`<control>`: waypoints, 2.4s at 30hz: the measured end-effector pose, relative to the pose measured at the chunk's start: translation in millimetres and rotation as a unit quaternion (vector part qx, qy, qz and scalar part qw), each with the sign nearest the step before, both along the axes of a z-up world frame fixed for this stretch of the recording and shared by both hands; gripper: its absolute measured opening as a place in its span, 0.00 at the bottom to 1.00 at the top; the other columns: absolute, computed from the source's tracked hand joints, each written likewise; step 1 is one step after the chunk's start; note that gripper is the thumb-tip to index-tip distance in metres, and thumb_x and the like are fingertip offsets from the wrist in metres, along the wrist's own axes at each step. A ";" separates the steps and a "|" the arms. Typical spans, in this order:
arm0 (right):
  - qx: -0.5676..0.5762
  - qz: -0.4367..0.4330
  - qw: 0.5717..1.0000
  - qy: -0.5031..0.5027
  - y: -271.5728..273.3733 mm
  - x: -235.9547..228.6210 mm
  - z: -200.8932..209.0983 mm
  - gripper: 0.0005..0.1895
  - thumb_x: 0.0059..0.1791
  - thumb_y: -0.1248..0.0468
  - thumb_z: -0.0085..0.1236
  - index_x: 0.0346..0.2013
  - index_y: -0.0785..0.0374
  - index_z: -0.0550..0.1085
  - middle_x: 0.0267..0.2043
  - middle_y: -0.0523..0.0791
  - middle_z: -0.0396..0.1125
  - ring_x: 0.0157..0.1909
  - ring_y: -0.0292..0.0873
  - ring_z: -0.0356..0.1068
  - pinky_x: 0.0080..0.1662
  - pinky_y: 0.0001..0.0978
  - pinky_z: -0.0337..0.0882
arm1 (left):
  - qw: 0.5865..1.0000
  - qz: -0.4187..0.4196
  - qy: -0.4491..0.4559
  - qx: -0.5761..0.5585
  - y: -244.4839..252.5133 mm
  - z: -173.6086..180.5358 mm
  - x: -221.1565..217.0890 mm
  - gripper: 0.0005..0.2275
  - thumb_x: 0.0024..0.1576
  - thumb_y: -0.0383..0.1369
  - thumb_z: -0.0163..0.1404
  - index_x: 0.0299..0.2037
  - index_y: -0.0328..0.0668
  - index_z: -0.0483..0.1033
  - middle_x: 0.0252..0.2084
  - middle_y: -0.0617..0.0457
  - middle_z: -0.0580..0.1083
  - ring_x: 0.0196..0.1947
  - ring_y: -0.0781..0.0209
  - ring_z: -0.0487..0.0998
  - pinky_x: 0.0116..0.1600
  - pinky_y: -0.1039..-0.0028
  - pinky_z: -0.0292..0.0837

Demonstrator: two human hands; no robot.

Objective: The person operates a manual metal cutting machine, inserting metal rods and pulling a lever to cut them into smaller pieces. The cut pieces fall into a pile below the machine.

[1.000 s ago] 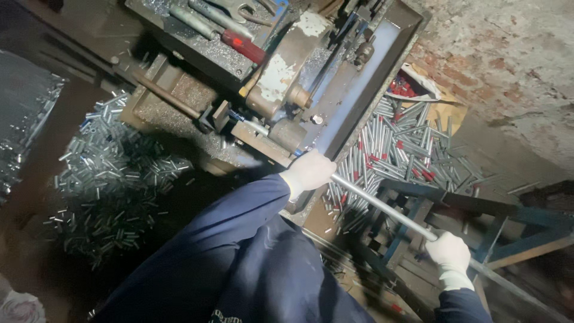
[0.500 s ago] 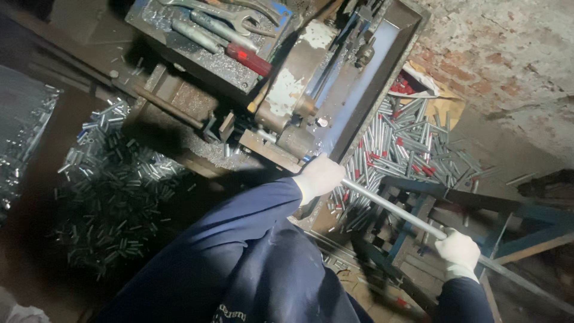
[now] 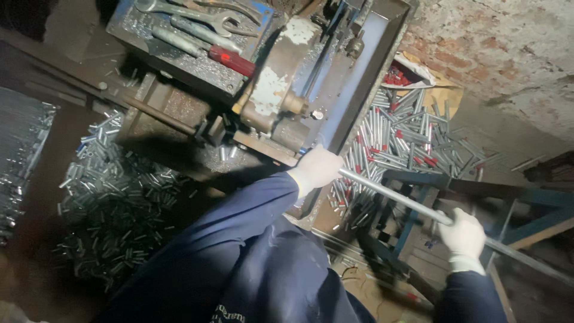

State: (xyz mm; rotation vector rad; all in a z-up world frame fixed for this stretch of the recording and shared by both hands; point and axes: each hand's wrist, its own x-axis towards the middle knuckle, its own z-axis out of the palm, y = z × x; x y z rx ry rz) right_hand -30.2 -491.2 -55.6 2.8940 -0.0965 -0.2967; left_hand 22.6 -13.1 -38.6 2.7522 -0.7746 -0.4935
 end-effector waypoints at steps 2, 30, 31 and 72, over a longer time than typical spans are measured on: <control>-0.019 0.044 0.999 -0.022 29.8 -9.1 11.5 0.21 0.47 0.41 0.61 0.31 0.55 0.76 0.33 0.49 0.75 0.44 0.55 0.76 0.46 0.45 0.76 | 1.000 0.003 -0.011 -0.008 -2.0 -6.2 -0.9 0.11 0.63 0.49 0.52 0.36 0.57 0.79 0.31 0.58 0.81 0.31 0.52 0.84 0.47 0.58 0.71; 0.006 -0.018 0.929 0.370 43.5 56.8 7.1 0.26 0.41 0.55 0.53 0.47 0.63 0.85 0.51 0.58 0.81 0.61 0.58 0.77 0.61 0.52 0.75 | 0.995 0.033 -0.045 -0.082 8.5 10.0 -23.4 0.11 0.56 0.44 0.59 0.36 0.48 0.78 0.33 0.48 0.82 0.37 0.47 0.84 0.47 0.58 0.71; 0.006 -0.023 0.929 0.369 47.3 56.0 15.6 0.26 0.41 0.55 0.53 0.47 0.63 0.85 0.51 0.58 0.81 0.61 0.58 0.77 0.61 0.52 0.75 | 0.995 0.029 -0.045 -0.084 4.4 10.6 -20.9 0.11 0.56 0.44 0.59 0.36 0.48 0.78 0.33 0.48 0.82 0.37 0.47 0.84 0.47 0.58 0.71; -0.022 -0.158 0.977 0.138 -23.9 -13.9 4.8 0.26 0.58 0.40 0.41 0.49 0.46 0.85 0.48 0.52 0.82 0.53 0.62 0.79 0.56 0.44 0.76 | 0.999 0.007 -0.038 -0.011 13.7 32.9 -28.2 0.12 0.61 0.45 0.53 0.38 0.48 0.79 0.32 0.49 0.82 0.31 0.47 0.84 0.38 0.56 0.76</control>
